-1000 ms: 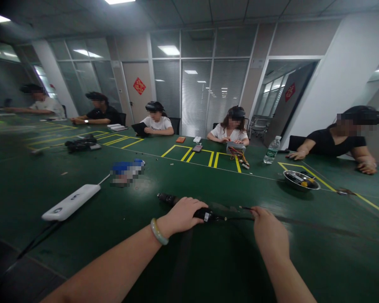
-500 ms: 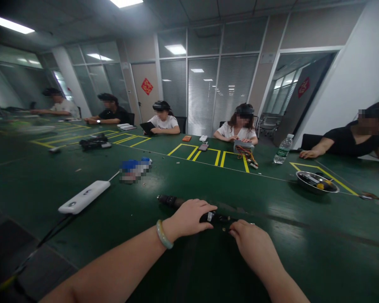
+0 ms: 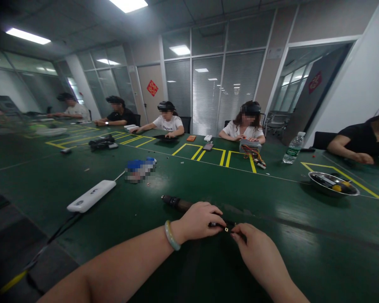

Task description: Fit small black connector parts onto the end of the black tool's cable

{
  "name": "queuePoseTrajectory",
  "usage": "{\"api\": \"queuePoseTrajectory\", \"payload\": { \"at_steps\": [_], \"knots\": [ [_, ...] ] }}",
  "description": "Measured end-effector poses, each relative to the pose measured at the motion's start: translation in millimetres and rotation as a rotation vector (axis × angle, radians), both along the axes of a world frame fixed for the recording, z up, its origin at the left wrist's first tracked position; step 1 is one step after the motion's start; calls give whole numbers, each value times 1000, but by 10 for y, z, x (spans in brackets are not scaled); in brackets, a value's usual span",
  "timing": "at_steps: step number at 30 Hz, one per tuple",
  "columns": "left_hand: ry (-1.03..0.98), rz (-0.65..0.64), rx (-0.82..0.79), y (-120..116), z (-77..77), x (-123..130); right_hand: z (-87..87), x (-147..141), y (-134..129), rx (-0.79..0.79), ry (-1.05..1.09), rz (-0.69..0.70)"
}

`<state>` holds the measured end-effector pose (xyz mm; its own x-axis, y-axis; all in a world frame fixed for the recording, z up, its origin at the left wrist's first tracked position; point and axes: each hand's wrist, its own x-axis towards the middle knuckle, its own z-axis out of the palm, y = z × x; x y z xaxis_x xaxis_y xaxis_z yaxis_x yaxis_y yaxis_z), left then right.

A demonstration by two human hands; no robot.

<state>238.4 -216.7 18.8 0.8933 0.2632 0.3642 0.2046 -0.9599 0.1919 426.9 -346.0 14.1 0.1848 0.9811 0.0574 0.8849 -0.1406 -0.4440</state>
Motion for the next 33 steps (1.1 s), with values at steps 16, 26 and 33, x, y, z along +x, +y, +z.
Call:
{"api": "queuePoseTrajectory", "payload": {
  "at_steps": [16,26,33],
  "knots": [
    [-43,195,-2,-147,-70,115,-121,88,59,-3,45,-46],
    [-66,202,0,-173,-85,137,-198,196,175,310,-59,-167],
    [-59,270,-3,-212,-106,184,-194,168,216,272,-76,-125]
  ]
}}
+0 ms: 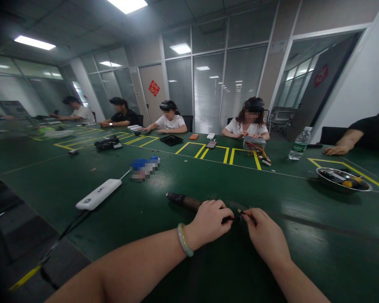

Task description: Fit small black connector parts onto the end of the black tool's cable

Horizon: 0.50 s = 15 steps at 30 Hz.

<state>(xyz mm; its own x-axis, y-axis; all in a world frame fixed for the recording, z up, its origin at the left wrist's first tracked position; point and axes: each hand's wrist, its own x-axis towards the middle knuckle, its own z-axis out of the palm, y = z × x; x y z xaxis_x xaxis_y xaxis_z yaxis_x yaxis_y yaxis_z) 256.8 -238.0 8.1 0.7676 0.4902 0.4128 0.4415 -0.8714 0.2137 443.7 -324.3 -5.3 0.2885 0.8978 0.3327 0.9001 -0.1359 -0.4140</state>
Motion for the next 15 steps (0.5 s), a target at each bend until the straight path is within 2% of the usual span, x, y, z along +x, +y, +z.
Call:
{"api": "queuePoseTrajectory", "payload": {
  "at_steps": [10,15],
  "knots": [
    [6,-38,4,73,6,6,27,38,-90,-111,62,127],
    [-3,-56,-41,90,16,6,80,-15,-101,-97,61,115]
  ]
}}
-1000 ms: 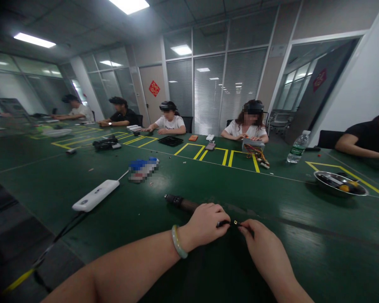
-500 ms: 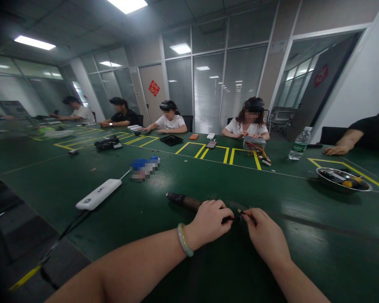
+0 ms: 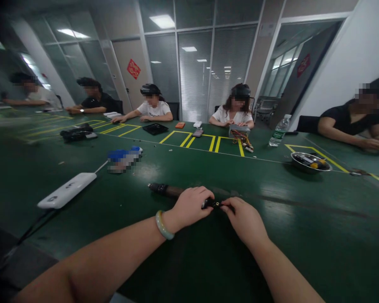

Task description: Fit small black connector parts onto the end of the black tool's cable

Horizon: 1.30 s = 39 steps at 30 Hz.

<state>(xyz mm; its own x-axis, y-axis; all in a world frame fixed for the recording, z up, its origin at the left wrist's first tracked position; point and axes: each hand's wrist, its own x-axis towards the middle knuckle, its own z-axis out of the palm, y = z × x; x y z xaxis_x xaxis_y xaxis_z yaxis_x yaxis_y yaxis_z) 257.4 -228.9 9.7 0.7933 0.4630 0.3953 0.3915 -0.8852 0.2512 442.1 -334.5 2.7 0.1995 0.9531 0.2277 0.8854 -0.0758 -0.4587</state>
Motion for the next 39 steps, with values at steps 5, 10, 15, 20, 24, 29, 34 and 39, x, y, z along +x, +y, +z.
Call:
{"api": "queuePoseTrajectory", "payload": {
  "at_steps": [5,10,15,20,24,29,34,39],
  "knots": [
    [-8,0,6,5,-9,0,36,-50,-22,10,8,-41],
    [6,-8,24,4,-25,4,64,-77,-45,33,-47,-8],
    [37,-26,56,-5,-17,2,46,-86,-43,64,-76,-17],
    [50,-47,89,-32,7,15,6,-100,-25,57,-130,-12],
    [32,-36,91,-53,4,27,8,-105,-25,47,-125,-27],
    [36,-49,77,-42,-19,43,19,-112,-32,15,-133,-49],
    [23,-55,55,-19,-24,52,9,-105,-28,37,-102,-30],
    [4,-73,30,9,-24,41,3,-74,-34,60,-27,-24]
  ]
}}
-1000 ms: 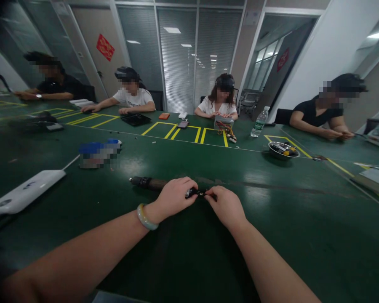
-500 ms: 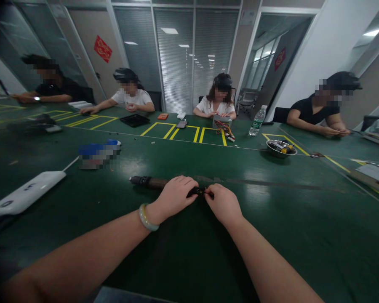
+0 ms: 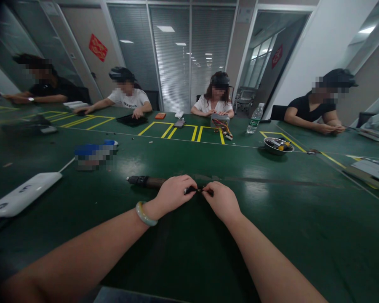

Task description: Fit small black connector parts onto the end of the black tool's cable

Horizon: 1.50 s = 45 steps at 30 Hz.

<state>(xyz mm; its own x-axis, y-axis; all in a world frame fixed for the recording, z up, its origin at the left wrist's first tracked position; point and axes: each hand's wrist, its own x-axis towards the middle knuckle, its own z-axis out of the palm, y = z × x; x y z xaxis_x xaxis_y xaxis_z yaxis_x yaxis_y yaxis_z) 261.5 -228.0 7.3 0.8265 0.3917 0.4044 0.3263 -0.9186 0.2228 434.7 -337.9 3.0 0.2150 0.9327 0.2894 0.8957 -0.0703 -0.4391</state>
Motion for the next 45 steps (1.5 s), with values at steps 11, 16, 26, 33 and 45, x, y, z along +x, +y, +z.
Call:
{"api": "queuePoseTrajectory", "payload": {
  "at_steps": [11,16,26,33,45],
  "knots": [
    [7,-5,-15,28,-7,8,-21,-12,2,0,5,43],
    [-4,-3,-16,23,-9,10,-17,-19,1,-11,-13,47],
    [-36,-11,-26,11,-17,14,0,-33,-4,-1,16,19],
    [-51,-17,-41,17,-17,10,-17,-9,4,10,79,-13],
    [-75,-24,-39,34,-40,19,-59,-12,28,-17,163,-12]
  ]
}}
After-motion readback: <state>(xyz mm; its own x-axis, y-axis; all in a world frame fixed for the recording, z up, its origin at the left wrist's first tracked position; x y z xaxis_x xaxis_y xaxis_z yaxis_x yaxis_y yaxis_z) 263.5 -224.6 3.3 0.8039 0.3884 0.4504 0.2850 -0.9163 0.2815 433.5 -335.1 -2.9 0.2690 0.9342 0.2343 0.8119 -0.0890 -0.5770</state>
